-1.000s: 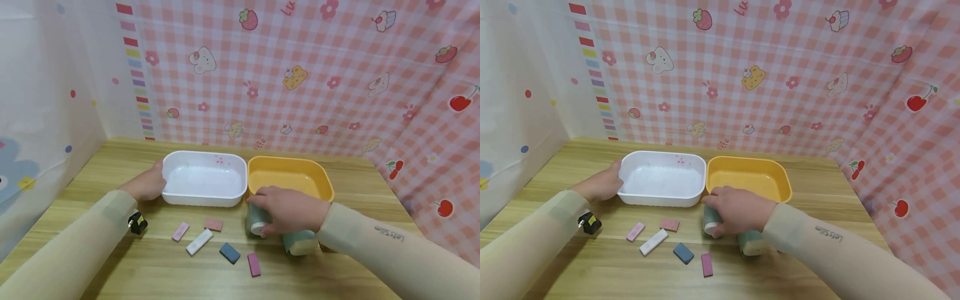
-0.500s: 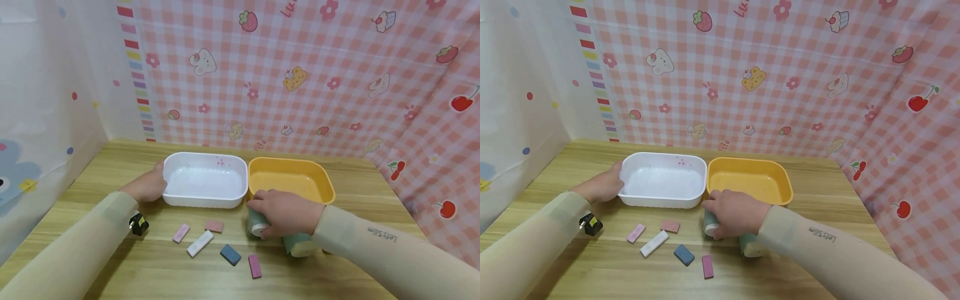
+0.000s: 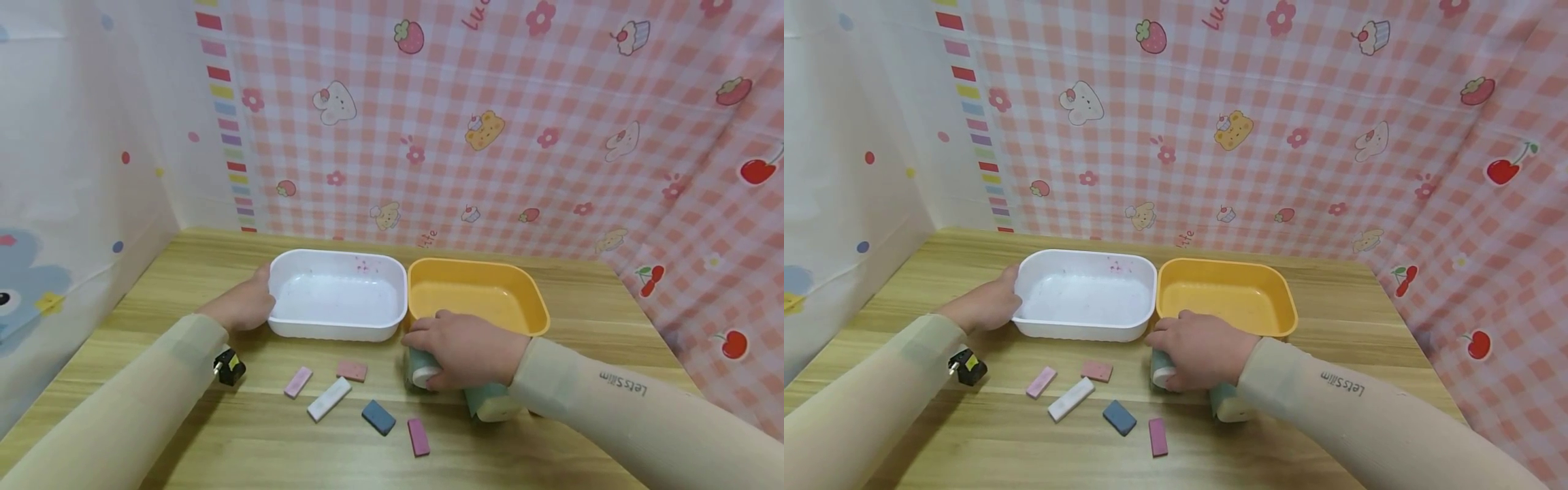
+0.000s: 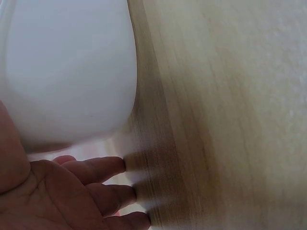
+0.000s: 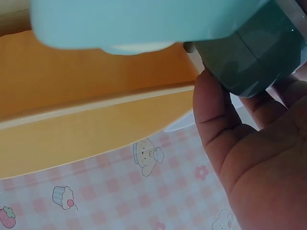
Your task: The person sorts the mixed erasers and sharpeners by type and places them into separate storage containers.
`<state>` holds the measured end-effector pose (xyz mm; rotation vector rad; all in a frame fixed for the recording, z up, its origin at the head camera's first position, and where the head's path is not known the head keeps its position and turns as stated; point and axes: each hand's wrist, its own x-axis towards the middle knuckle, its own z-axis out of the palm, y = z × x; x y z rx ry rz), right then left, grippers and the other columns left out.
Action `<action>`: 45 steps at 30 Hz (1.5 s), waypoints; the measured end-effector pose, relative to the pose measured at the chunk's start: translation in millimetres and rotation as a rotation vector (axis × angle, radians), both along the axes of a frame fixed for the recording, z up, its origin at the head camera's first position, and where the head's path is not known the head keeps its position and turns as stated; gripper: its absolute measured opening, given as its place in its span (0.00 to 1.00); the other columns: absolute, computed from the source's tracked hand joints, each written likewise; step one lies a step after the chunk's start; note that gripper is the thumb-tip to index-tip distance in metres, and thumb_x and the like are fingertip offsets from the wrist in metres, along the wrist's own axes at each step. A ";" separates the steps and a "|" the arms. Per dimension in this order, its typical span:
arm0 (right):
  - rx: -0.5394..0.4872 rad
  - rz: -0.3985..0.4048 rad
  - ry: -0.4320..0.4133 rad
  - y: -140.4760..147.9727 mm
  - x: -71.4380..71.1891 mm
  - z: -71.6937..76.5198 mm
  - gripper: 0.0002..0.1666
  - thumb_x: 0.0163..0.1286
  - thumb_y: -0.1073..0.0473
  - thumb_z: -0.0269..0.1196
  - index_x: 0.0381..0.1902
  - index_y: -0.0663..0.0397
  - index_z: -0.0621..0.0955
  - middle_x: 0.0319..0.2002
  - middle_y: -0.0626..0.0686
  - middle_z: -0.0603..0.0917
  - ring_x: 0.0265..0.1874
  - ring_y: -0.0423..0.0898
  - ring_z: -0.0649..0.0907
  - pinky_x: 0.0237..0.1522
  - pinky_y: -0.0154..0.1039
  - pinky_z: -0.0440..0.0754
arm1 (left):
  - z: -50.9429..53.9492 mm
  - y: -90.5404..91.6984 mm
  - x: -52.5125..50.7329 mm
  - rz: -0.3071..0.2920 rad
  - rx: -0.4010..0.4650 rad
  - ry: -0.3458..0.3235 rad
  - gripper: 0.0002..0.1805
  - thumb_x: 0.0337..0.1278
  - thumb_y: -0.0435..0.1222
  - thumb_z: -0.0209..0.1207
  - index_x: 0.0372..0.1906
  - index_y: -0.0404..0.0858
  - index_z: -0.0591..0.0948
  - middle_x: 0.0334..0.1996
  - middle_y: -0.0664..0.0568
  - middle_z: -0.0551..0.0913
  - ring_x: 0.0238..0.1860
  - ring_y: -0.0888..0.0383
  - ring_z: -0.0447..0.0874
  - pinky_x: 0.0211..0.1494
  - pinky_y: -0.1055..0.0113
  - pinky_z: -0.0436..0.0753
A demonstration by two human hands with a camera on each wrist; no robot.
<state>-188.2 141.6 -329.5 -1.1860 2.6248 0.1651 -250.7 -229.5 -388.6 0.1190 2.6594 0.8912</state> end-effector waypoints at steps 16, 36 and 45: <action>-0.030 0.002 0.012 -2.7 2.2 4.2 0.39 0.64 0.41 0.75 0.70 0.45 0.79 0.62 0.44 0.82 0.48 0.45 0.78 0.54 0.40 0.82 | 1.6 0.7 2.3 -0.003 -0.004 0.016 0.40 0.74 0.31 0.38 0.81 0.23 0.34 0.73 0.18 0.62 0.68 0.33 0.71 0.79 0.32 0.60; -0.174 0.068 0.066 -10.1 1.1 31.2 0.37 0.62 0.45 0.72 0.69 0.48 0.80 0.63 0.47 0.83 0.52 0.48 0.80 0.53 0.41 0.82 | 3.3 1.8 4.0 0.009 0.004 0.002 0.40 0.75 0.31 0.38 0.81 0.24 0.34 0.75 0.19 0.60 0.69 0.33 0.69 0.79 0.32 0.59; -0.186 0.051 0.078 -13.9 -1.4 38.0 0.38 0.63 0.44 0.71 0.69 0.47 0.79 0.64 0.47 0.83 0.55 0.47 0.80 0.54 0.41 0.84 | 3.7 2.2 5.5 0.017 0.010 -0.001 0.40 0.74 0.31 0.38 0.82 0.26 0.34 0.75 0.21 0.62 0.69 0.34 0.70 0.80 0.32 0.59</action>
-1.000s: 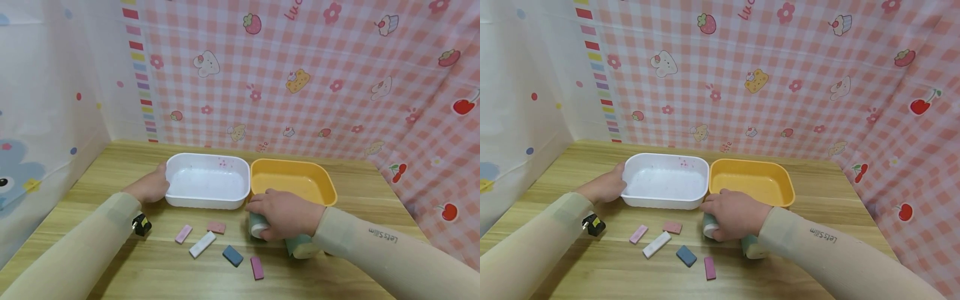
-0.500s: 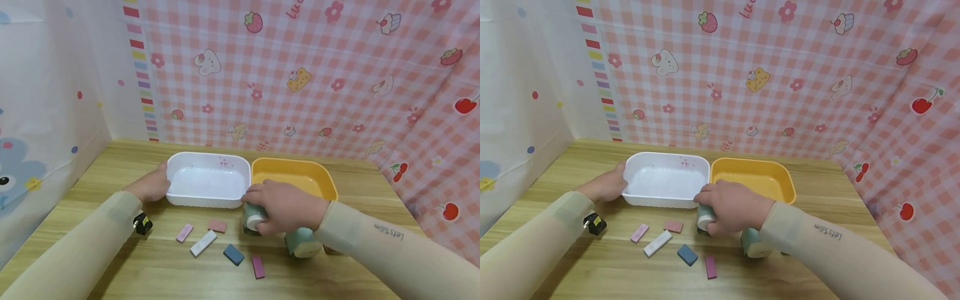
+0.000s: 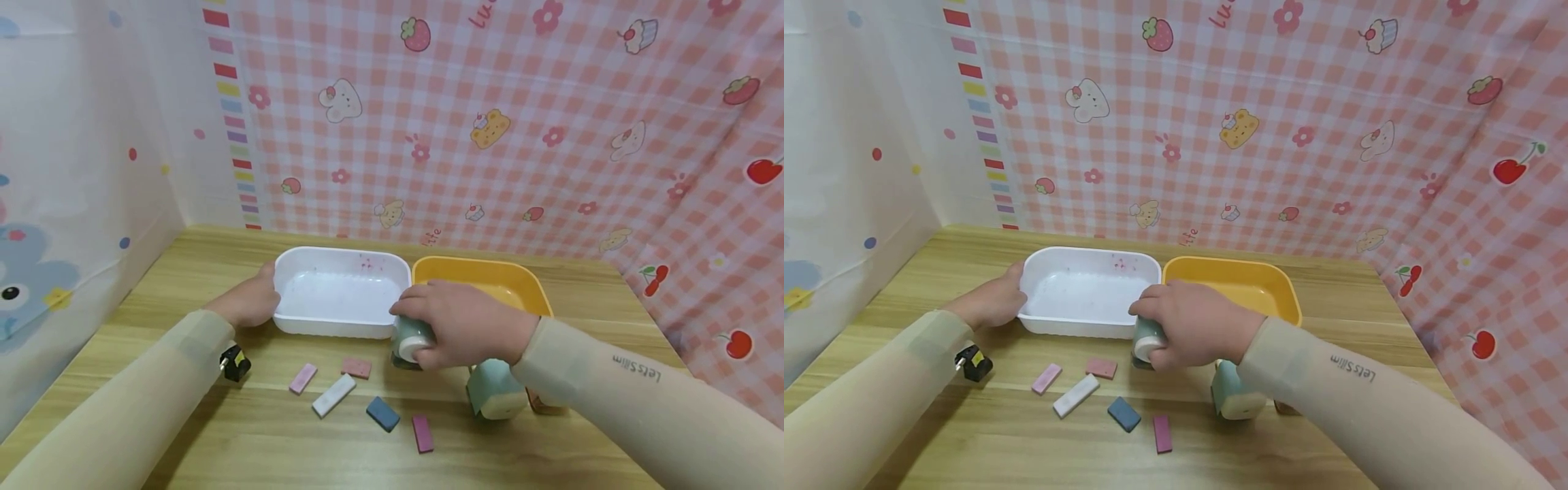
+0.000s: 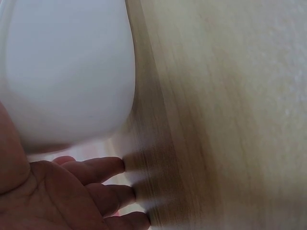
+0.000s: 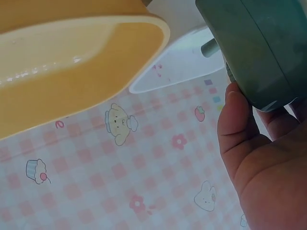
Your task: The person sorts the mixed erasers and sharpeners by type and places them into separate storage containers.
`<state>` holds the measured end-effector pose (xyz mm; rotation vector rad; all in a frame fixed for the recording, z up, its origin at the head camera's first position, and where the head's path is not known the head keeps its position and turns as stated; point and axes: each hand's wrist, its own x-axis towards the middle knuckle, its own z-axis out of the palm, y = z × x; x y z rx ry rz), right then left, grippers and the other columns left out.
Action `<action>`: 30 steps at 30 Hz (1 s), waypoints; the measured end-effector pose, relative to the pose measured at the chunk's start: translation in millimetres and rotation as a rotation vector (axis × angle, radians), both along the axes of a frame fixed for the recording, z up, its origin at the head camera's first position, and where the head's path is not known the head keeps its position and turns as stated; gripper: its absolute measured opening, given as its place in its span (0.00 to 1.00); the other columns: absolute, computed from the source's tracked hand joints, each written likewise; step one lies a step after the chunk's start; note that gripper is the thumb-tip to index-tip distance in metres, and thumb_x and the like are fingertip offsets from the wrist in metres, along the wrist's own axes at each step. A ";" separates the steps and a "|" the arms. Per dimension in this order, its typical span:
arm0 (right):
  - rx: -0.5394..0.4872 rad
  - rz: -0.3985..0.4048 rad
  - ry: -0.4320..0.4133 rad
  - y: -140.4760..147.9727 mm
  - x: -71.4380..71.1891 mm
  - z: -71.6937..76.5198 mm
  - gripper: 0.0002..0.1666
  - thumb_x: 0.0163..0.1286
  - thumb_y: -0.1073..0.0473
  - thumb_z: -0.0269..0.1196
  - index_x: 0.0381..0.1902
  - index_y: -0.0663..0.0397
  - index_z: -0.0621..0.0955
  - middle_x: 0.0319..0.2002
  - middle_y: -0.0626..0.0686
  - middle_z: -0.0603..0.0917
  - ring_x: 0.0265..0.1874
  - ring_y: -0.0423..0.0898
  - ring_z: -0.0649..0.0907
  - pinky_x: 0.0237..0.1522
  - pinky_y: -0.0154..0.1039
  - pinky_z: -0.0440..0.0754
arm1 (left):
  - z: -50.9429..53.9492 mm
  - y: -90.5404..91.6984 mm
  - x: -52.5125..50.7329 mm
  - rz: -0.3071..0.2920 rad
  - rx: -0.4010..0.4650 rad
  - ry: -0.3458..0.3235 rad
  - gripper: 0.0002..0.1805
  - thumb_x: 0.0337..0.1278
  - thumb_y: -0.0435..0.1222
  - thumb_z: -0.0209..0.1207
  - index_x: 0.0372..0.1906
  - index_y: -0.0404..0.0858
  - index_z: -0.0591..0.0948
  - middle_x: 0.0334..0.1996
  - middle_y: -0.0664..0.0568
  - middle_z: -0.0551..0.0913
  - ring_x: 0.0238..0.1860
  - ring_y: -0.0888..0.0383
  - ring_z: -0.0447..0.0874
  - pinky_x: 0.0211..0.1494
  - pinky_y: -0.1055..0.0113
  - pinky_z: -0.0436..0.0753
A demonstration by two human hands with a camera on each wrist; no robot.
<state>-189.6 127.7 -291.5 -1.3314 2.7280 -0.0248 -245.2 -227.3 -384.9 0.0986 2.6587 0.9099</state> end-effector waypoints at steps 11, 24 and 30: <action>-0.073 0.036 0.040 -5.7 -6.8 5.0 0.36 0.65 0.46 0.69 0.69 0.48 0.79 0.65 0.47 0.82 0.55 0.48 0.80 0.53 0.41 0.83 | -0.9 -1.6 -2.4 -0.003 -0.008 -0.004 0.42 0.73 0.31 0.39 0.82 0.26 0.33 0.76 0.20 0.59 0.72 0.32 0.67 0.80 0.32 0.58; -0.095 -0.022 0.054 -26.1 -18.8 5.1 0.37 0.69 0.45 0.67 0.74 0.47 0.75 0.70 0.49 0.77 0.64 0.51 0.77 0.62 0.45 0.81 | -1.7 -2.3 -1.5 0.009 -0.002 -0.014 0.42 0.73 0.31 0.39 0.83 0.28 0.33 0.77 0.21 0.59 0.72 0.33 0.68 0.80 0.32 0.58; -0.100 -0.062 0.031 -36.4 -23.7 6.9 0.39 0.70 0.46 0.67 0.77 0.45 0.72 0.74 0.50 0.74 0.66 0.53 0.75 0.62 0.46 0.81 | -3.7 -2.8 -1.9 0.013 0.021 -0.014 0.42 0.73 0.30 0.39 0.83 0.29 0.34 0.76 0.22 0.60 0.69 0.34 0.69 0.80 0.32 0.59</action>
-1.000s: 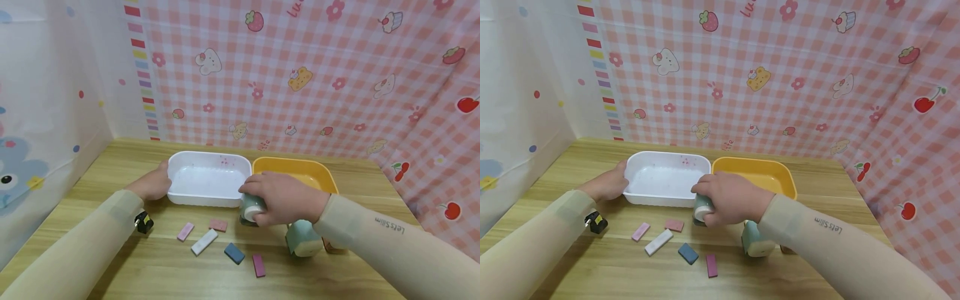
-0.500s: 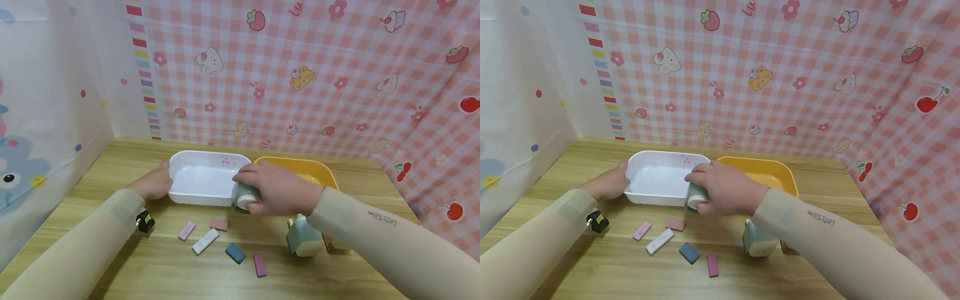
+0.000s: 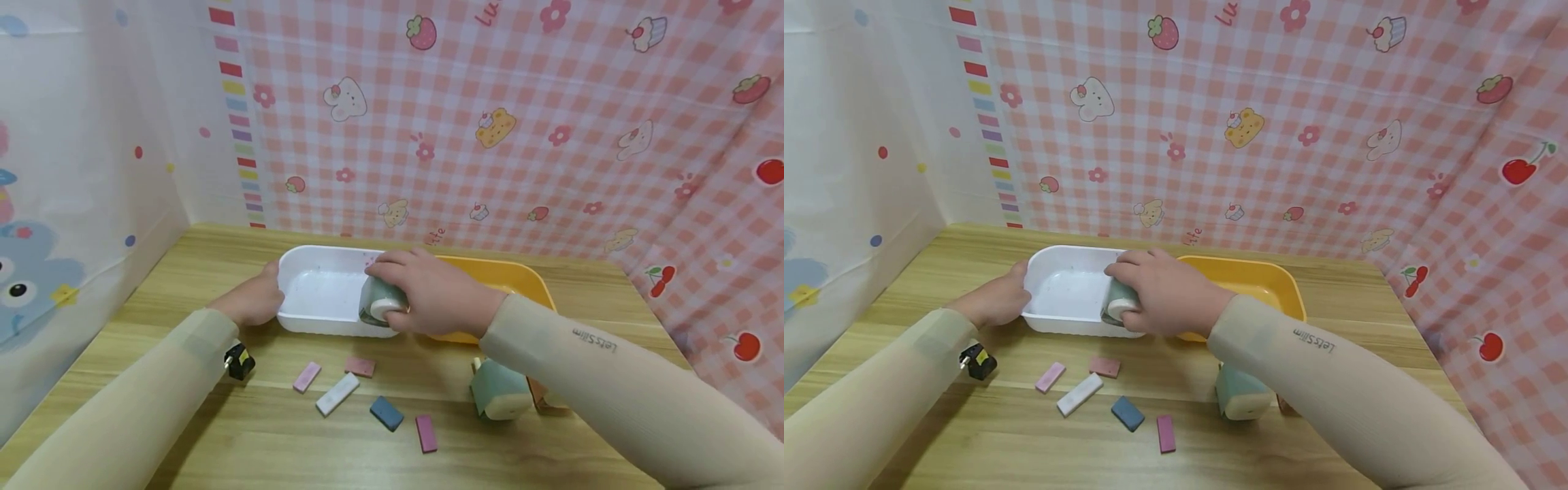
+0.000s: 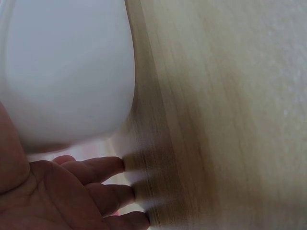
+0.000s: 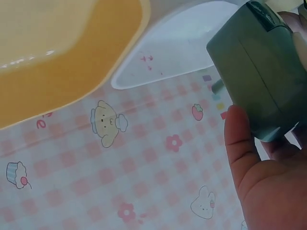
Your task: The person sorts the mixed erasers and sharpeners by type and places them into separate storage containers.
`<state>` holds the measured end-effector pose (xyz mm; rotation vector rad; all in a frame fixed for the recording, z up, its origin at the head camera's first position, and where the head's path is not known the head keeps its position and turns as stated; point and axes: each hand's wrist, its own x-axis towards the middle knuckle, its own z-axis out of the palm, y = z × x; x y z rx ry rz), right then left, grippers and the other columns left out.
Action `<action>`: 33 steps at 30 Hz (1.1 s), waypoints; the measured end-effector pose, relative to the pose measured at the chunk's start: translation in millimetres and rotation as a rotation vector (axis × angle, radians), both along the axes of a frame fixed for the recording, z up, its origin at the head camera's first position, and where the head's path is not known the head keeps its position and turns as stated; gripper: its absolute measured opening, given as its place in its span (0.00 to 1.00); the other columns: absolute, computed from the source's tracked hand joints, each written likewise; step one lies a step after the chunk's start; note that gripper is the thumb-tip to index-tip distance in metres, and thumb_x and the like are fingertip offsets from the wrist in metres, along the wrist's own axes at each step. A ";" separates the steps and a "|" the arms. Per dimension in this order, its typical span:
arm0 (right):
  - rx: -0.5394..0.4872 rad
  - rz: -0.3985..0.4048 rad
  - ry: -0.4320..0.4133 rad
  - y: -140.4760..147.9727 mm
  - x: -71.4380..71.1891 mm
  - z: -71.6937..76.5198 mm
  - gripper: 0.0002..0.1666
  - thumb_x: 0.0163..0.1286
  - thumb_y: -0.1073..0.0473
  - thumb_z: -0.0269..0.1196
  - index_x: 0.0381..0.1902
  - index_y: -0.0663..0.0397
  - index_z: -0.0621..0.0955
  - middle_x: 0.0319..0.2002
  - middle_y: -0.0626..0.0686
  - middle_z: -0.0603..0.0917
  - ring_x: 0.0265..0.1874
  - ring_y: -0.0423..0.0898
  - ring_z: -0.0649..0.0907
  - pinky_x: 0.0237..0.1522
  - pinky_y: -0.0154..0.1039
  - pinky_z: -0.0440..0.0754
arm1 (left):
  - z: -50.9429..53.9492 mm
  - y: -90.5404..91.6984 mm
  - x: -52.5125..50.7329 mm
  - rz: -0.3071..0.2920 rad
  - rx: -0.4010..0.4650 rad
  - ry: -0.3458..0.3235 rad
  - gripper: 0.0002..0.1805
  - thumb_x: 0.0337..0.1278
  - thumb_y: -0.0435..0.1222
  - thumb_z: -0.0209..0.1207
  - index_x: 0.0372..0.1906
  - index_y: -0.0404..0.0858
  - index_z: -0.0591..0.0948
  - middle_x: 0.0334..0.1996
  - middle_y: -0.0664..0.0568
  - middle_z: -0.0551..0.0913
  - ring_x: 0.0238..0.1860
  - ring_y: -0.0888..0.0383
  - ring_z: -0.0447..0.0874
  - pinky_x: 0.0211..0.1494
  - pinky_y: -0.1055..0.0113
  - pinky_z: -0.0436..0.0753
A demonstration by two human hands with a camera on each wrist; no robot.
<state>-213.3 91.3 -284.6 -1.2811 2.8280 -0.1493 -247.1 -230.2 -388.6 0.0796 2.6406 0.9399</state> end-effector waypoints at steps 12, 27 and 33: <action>-0.022 0.000 0.002 -20.9 -15.4 0.8 0.39 0.71 0.47 0.67 0.77 0.47 0.71 0.75 0.51 0.73 0.69 0.52 0.72 0.68 0.48 0.77 | 1.1 0.9 -0.6 -0.001 0.000 -0.001 0.41 0.75 0.31 0.38 0.83 0.29 0.34 0.77 0.23 0.59 0.69 0.35 0.69 0.80 0.33 0.59; 0.037 -0.012 0.047 -48.3 -36.7 -9.1 0.39 0.72 0.45 0.66 0.78 0.44 0.70 0.77 0.50 0.70 0.69 0.52 0.73 0.71 0.48 0.74 | 3.2 1.8 0.4 -0.010 -0.002 0.016 0.41 0.75 0.30 0.39 0.82 0.26 0.34 0.77 0.21 0.59 0.69 0.34 0.69 0.79 0.32 0.60; 0.066 -0.003 0.034 -59.7 -42.1 -14.2 0.39 0.74 0.46 0.64 0.79 0.44 0.69 0.78 0.52 0.69 0.74 0.54 0.71 0.72 0.47 0.74 | 4.3 2.6 1.9 -0.013 -0.004 0.016 0.39 0.76 0.30 0.38 0.82 0.26 0.35 0.76 0.21 0.59 0.70 0.34 0.69 0.79 0.32 0.59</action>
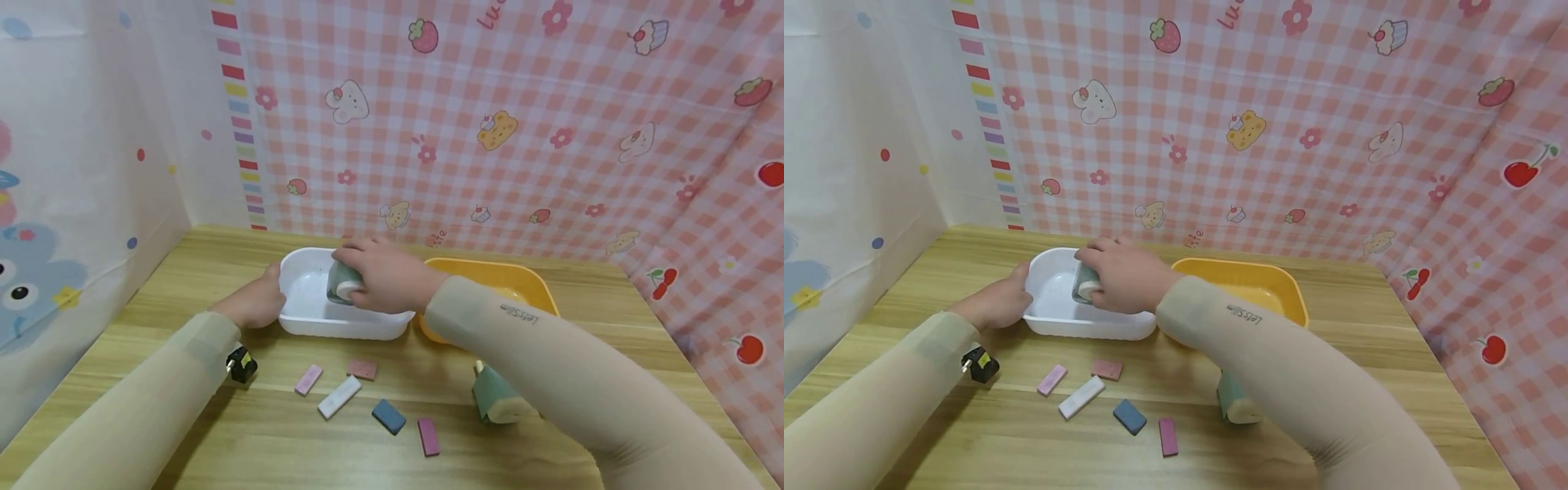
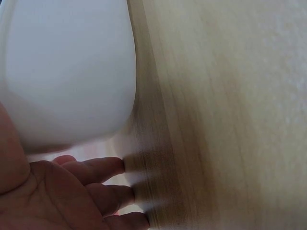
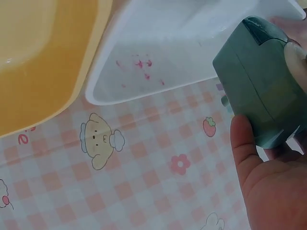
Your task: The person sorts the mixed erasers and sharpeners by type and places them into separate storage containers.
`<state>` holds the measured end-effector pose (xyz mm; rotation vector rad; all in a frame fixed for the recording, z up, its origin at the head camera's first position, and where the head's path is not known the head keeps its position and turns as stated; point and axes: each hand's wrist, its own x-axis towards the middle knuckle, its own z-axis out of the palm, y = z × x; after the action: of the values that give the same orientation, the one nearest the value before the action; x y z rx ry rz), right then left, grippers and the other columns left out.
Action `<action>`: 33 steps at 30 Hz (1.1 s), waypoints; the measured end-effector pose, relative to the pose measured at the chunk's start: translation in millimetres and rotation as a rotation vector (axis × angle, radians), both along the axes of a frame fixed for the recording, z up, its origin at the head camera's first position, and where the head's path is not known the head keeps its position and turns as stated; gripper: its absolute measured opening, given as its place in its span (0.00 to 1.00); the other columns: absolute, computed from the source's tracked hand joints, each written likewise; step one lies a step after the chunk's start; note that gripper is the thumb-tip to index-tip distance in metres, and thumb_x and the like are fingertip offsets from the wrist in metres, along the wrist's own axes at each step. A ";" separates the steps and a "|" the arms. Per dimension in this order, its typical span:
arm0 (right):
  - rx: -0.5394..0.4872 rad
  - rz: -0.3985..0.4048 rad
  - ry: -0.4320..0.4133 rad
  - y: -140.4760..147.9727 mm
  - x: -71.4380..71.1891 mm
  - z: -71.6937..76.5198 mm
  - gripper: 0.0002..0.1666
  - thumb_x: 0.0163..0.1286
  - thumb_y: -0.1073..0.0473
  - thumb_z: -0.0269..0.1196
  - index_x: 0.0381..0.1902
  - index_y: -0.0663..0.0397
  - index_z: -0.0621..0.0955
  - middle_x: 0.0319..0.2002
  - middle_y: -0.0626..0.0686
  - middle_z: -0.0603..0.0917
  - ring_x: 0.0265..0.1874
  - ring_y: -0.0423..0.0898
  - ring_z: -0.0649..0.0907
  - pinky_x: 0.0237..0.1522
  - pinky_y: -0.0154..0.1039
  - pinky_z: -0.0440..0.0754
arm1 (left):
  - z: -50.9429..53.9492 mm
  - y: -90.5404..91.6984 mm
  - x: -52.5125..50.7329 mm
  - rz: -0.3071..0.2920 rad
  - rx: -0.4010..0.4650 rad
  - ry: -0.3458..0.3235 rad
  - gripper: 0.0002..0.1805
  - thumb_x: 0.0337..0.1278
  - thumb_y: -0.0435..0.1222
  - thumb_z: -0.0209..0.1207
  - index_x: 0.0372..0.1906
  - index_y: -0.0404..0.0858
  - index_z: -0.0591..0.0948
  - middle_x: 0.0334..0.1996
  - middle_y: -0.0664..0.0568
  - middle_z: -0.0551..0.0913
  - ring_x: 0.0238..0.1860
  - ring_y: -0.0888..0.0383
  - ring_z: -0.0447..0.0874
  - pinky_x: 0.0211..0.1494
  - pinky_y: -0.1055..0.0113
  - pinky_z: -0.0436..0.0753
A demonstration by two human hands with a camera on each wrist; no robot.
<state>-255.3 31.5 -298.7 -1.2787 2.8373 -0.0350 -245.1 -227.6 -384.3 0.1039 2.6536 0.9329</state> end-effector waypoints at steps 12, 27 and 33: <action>0.039 -0.014 -0.029 -22.8 -6.7 -11.4 0.38 0.75 0.46 0.62 0.80 0.43 0.67 0.79 0.51 0.68 0.77 0.55 0.68 0.77 0.47 0.71 | -1.3 -2.1 -1.4 -0.023 -0.019 0.038 0.40 0.74 0.30 0.40 0.81 0.23 0.36 0.71 0.18 0.66 0.70 0.31 0.71 0.78 0.31 0.63; 0.091 0.028 -0.016 -50.5 -11.7 -25.4 0.39 0.76 0.47 0.62 0.80 0.46 0.67 0.78 0.52 0.69 0.75 0.52 0.70 0.81 0.49 0.63 | -3.7 -2.9 -2.1 -0.018 0.013 0.022 0.41 0.74 0.30 0.40 0.82 0.25 0.35 0.74 0.21 0.64 0.72 0.32 0.69 0.79 0.32 0.61; 0.129 0.036 -0.003 -61.6 -12.6 -29.4 0.39 0.77 0.46 0.62 0.81 0.47 0.66 0.78 0.51 0.69 0.76 0.50 0.70 0.79 0.46 0.65 | -2.5 -3.5 -1.5 -0.036 -0.011 0.059 0.41 0.72 0.30 0.41 0.81 0.24 0.38 0.71 0.21 0.68 0.68 0.34 0.72 0.77 0.33 0.65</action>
<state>-267.9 -30.0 -328.2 -1.3010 2.7613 0.1449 -246.7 -231.1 -386.8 0.1782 2.7009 0.9180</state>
